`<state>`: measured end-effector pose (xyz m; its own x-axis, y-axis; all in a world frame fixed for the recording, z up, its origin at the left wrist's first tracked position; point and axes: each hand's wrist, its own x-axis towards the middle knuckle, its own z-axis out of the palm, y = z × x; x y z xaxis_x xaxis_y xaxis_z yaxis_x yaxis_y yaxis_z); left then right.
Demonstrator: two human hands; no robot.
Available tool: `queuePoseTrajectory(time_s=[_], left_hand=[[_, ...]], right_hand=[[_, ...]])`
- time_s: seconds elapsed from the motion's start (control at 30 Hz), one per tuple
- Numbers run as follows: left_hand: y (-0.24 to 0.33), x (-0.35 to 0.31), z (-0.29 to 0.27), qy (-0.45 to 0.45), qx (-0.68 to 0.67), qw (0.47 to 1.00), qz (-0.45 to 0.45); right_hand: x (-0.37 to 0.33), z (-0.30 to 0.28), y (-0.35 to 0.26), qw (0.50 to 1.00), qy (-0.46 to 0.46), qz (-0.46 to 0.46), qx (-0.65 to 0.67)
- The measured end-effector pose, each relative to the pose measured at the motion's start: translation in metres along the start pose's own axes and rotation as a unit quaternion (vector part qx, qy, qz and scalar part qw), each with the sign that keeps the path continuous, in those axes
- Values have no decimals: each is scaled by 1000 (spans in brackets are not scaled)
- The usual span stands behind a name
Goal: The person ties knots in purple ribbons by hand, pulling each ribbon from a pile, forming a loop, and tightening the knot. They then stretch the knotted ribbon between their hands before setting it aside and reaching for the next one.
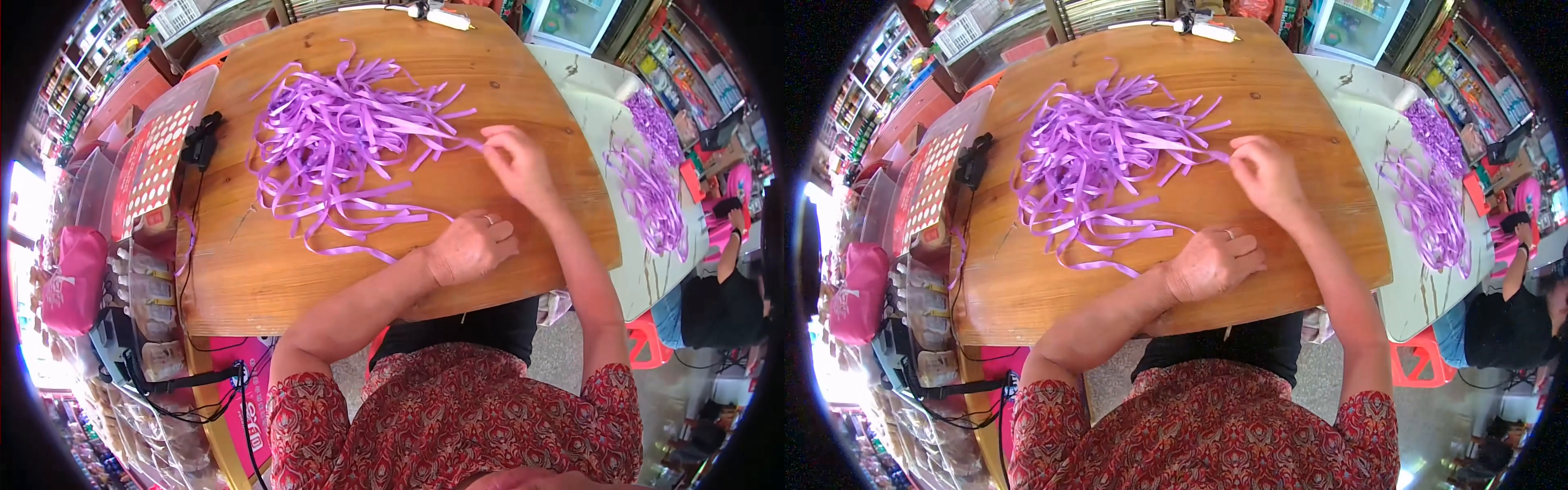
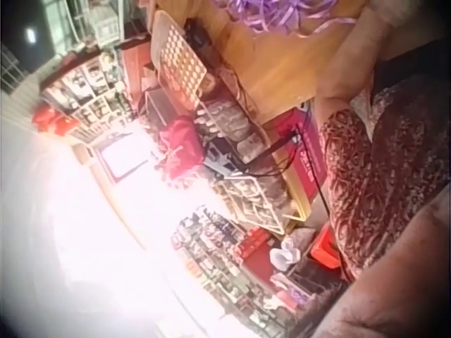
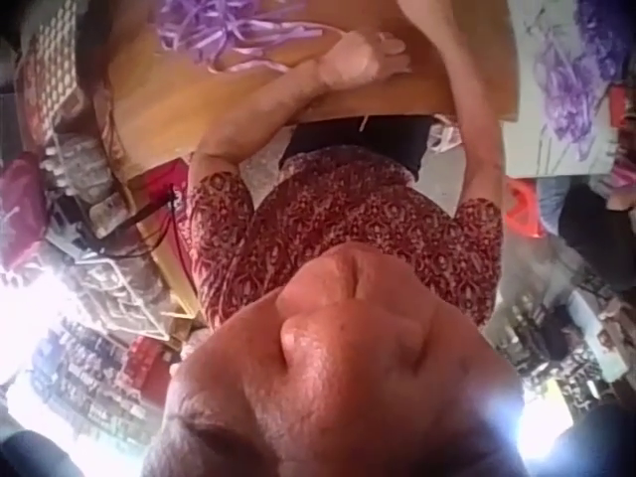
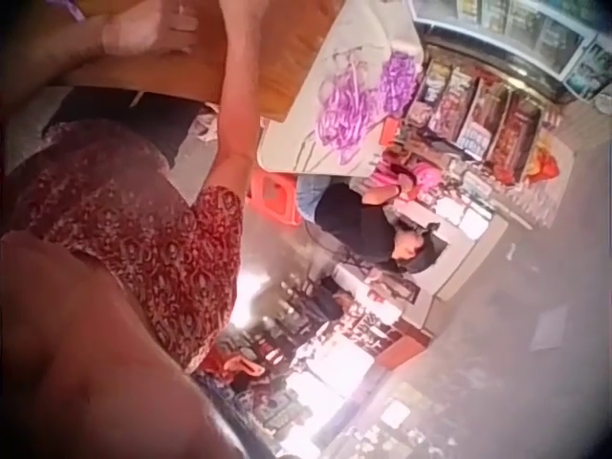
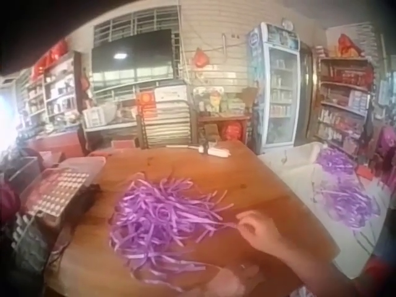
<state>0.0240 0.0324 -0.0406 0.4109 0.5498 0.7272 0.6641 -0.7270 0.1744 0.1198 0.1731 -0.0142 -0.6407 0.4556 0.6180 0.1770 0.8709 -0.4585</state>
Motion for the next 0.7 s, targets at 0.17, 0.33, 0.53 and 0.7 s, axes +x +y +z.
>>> queuePoseTrajectory(time_s=[0.17,0.33,0.53,0.7], left_hand=[[-8,3,-11,-9,-19,996,-90],[-20,3,-7,84,-20,978,-190],[-15,-1,-1,-50,-10,991,-120],[-15,-6,5,-14,-8,994,-106]], right_hand=[[0,-38,-10,961,1,195,194],[-19,-34,-5,963,-45,224,142],[22,13,-35,993,-75,34,84],[68,77,-30,995,-74,-57,-44]])
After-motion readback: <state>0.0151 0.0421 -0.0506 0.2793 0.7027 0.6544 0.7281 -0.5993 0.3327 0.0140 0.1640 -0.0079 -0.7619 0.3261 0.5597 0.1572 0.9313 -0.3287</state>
